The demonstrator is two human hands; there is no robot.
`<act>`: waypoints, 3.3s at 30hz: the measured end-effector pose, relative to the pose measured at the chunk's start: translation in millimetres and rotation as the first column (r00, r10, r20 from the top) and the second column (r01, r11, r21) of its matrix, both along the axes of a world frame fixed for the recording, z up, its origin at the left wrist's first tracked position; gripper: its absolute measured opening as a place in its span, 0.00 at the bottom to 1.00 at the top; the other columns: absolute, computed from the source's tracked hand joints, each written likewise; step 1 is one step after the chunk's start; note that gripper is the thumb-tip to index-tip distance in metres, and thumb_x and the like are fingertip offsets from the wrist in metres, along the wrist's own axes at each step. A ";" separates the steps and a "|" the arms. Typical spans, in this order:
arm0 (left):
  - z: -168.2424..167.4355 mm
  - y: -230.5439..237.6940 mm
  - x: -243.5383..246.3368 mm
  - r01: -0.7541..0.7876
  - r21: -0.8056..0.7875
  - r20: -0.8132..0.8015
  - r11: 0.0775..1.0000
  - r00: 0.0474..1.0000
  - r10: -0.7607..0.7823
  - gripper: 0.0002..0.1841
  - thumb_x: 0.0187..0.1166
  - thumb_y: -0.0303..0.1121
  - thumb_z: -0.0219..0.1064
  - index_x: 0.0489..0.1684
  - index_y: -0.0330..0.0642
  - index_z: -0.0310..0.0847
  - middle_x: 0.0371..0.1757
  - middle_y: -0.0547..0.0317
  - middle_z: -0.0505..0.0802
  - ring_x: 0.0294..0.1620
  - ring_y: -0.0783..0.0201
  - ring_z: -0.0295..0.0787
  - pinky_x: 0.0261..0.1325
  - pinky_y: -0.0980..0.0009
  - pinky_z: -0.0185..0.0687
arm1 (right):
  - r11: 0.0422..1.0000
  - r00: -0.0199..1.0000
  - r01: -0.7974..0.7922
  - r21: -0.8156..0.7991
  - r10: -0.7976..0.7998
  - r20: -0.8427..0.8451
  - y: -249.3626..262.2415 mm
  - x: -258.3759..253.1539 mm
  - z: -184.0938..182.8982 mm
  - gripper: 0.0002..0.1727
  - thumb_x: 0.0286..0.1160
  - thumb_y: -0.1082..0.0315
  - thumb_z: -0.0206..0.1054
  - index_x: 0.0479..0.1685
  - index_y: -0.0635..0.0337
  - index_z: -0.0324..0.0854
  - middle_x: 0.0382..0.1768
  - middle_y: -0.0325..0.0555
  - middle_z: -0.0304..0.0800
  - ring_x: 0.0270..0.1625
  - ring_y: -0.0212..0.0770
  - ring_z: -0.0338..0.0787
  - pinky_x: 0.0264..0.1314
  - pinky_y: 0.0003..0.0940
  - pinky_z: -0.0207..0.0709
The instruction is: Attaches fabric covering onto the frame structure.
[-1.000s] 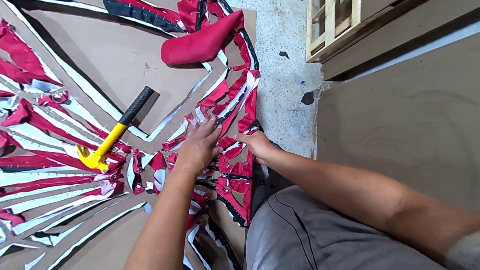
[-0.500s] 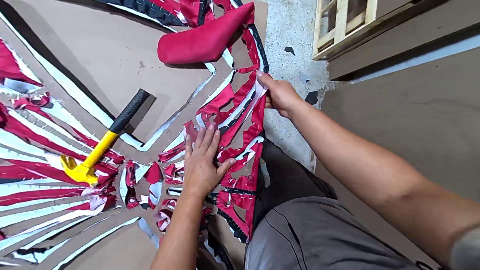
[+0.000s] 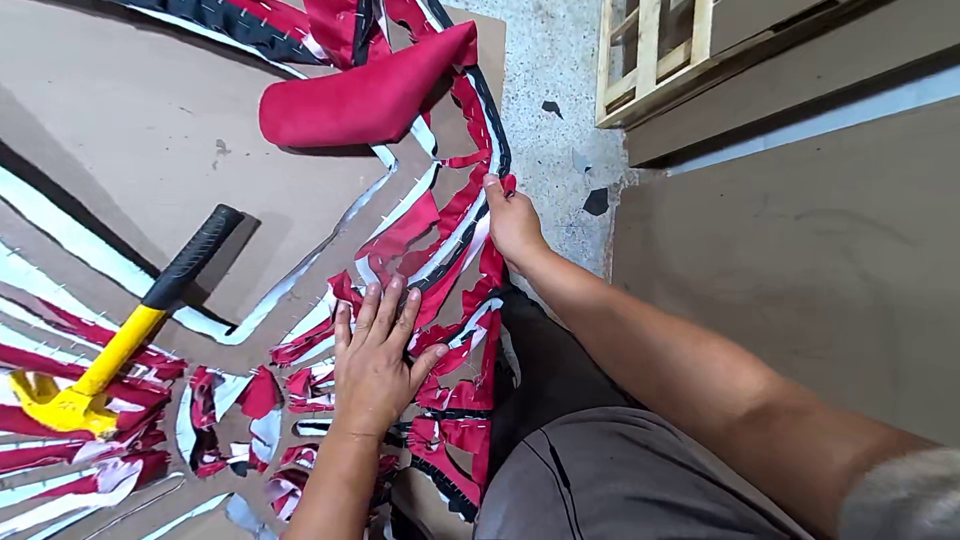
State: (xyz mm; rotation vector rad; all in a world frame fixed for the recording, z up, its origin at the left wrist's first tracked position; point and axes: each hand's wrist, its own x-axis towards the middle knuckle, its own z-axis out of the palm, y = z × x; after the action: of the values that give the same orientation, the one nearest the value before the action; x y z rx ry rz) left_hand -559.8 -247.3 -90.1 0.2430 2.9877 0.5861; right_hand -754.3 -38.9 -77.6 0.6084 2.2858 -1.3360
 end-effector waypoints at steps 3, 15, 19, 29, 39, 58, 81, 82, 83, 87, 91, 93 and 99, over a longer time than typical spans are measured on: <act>3.3 1.8 0.2 0.002 -0.016 0.018 1.000 1.000 -0.002 0.47 0.76 0.78 0.45 0.93 0.60 0.60 0.96 0.65 0.58 0.97 0.55 0.44 0.93 0.34 0.36 | 0.966 0.975 -0.143 -0.213 0.175 0.137 22.1 19.6 14.8 0.38 0.86 0.32 0.50 0.50 0.64 0.84 0.37 0.53 0.89 0.39 0.45 0.90 0.43 0.49 0.85; 18.7 44.7 12.1 -0.096 0.010 0.081 0.995 0.992 0.095 0.46 0.77 0.74 0.51 0.94 0.58 0.59 0.98 0.50 0.49 0.98 0.44 0.36 0.88 0.23 0.30 | 0.951 0.928 -0.304 -0.053 0.308 0.211 22.8 43.7 5.1 0.38 0.79 0.30 0.59 0.29 0.62 0.83 0.25 0.50 0.86 0.31 0.47 0.88 0.36 0.54 0.80; 15.4 98.6 36.7 -0.147 0.091 0.000 0.985 0.989 0.148 0.46 0.77 0.68 0.61 0.91 0.47 0.64 0.93 0.52 0.64 0.95 0.47 0.52 0.90 0.27 0.39 | 0.955 0.954 -0.227 -0.191 0.258 0.152 24.7 49.3 -4.0 0.34 0.81 0.34 0.61 0.33 0.62 0.84 0.26 0.50 0.88 0.31 0.45 0.89 0.38 0.50 0.83; 10.6 110.4 53.9 -0.272 0.186 -0.069 0.944 0.955 0.289 0.40 0.71 0.52 0.72 0.86 0.46 0.71 0.89 0.59 0.74 0.92 0.53 0.61 0.92 0.36 0.48 | 0.947 0.984 -0.179 -0.265 0.177 -0.032 31.6 49.0 -17.8 0.29 0.85 0.40 0.61 0.40 0.61 0.86 0.29 0.47 0.91 0.33 0.41 0.92 0.40 0.46 0.87; 12.4 111.4 54.8 -0.297 0.265 -0.060 0.917 0.944 0.323 0.38 0.73 0.53 0.72 0.84 0.47 0.75 0.88 0.58 0.75 0.91 0.54 0.62 0.92 0.38 0.52 | 0.908 0.986 -0.129 -0.398 0.160 0.046 27.6 58.4 -8.5 0.26 0.89 0.46 0.59 0.41 0.63 0.83 0.29 0.47 0.89 0.32 0.40 0.90 0.38 0.40 0.87; -6.9 51.9 52.4 -0.412 0.238 -0.152 0.879 0.878 0.453 0.30 0.82 0.48 0.67 0.80 0.40 0.77 0.87 0.54 0.76 0.90 0.52 0.65 0.92 0.43 0.55 | 0.772 0.938 -0.290 -0.565 0.347 -0.008 47.7 35.0 0.0 0.13 0.89 0.57 0.62 0.47 0.58 0.83 0.30 0.41 0.93 0.29 0.34 0.93 0.35 0.33 0.91; -5.4 47.3 48.5 -0.371 0.242 -0.133 0.896 0.902 0.410 0.27 0.81 0.50 0.69 0.77 0.48 0.82 0.89 0.53 0.73 0.93 0.52 0.60 0.94 0.44 0.52 | 0.814 0.929 -0.349 -0.465 0.366 -0.058 47.5 51.8 -9.1 0.15 0.87 0.56 0.64 0.46 0.61 0.84 0.31 0.43 0.93 0.29 0.35 0.92 0.34 0.34 0.89; -5.2 47.9 49.3 -0.374 0.239 -0.138 0.896 0.900 0.412 0.28 0.81 0.49 0.70 0.77 0.47 0.82 0.89 0.53 0.73 0.92 0.52 0.61 0.93 0.44 0.53 | 0.800 0.933 -0.319 -0.508 0.358 -0.022 49.5 52.1 -8.7 0.15 0.88 0.56 0.63 0.48 0.60 0.84 0.32 0.43 0.93 0.31 0.35 0.93 0.36 0.33 0.90; -5.4 47.9 49.1 -0.375 0.235 -0.146 0.897 0.899 0.414 0.28 0.80 0.49 0.70 0.77 0.47 0.82 0.89 0.52 0.73 0.92 0.51 0.61 0.93 0.44 0.54 | 0.781 0.935 -0.281 -0.558 0.354 0.025 50.3 50.9 -6.1 0.14 0.88 0.57 0.62 0.50 0.60 0.83 0.33 0.43 0.94 0.32 0.35 0.94 0.38 0.34 0.92; -8.2 49.5 49.0 -0.373 0.244 -0.153 0.895 0.897 0.416 0.29 0.81 0.50 0.70 0.79 0.47 0.81 0.89 0.51 0.73 0.92 0.50 0.61 0.93 0.44 0.53 | 0.727 0.932 -0.207 -0.655 0.351 0.095 46.6 40.5 -1.5 0.14 0.89 0.58 0.61 0.52 0.61 0.81 0.35 0.46 0.94 0.34 0.38 0.96 0.41 0.37 0.93; -7.1 48.9 48.5 -0.365 0.244 -0.145 0.898 0.902 0.406 0.27 0.81 0.49 0.69 0.78 0.49 0.81 0.89 0.51 0.72 0.93 0.50 0.60 0.93 0.43 0.52 | 0.647 0.926 -0.196 -0.737 0.370 0.078 48.1 31.9 -10.8 0.10 0.87 0.61 0.64 0.50 0.60 0.82 0.35 0.45 0.95 0.33 0.37 0.96 0.38 0.35 0.93; -6.4 49.8 49.0 -0.364 0.248 -0.135 0.898 0.905 0.404 0.29 0.81 0.50 0.69 0.80 0.49 0.79 0.89 0.52 0.72 0.93 0.50 0.60 0.94 0.44 0.52 | 0.610 0.921 -0.172 -0.773 0.379 0.094 53.1 30.1 -17.2 0.10 0.86 0.61 0.63 0.50 0.58 0.81 0.35 0.45 0.96 0.32 0.37 0.96 0.37 0.34 0.93; -6.7 49.3 48.3 -0.363 0.246 -0.150 0.899 0.902 0.405 0.29 0.83 0.49 0.68 0.81 0.46 0.78 0.89 0.53 0.73 0.93 0.50 0.60 0.94 0.43 0.52 | 0.615 0.873 -0.195 -0.764 0.464 0.152 54.6 20.8 -11.7 0.11 0.86 0.60 0.63 0.54 0.58 0.79 0.37 0.47 0.95 0.33 0.39 0.96 0.38 0.36 0.93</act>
State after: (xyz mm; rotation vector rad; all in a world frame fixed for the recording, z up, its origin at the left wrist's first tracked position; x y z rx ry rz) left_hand -511.5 -198.0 -96.8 -0.3123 3.1828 0.9766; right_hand -733.5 15.7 -89.4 0.0908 1.3047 -1.6288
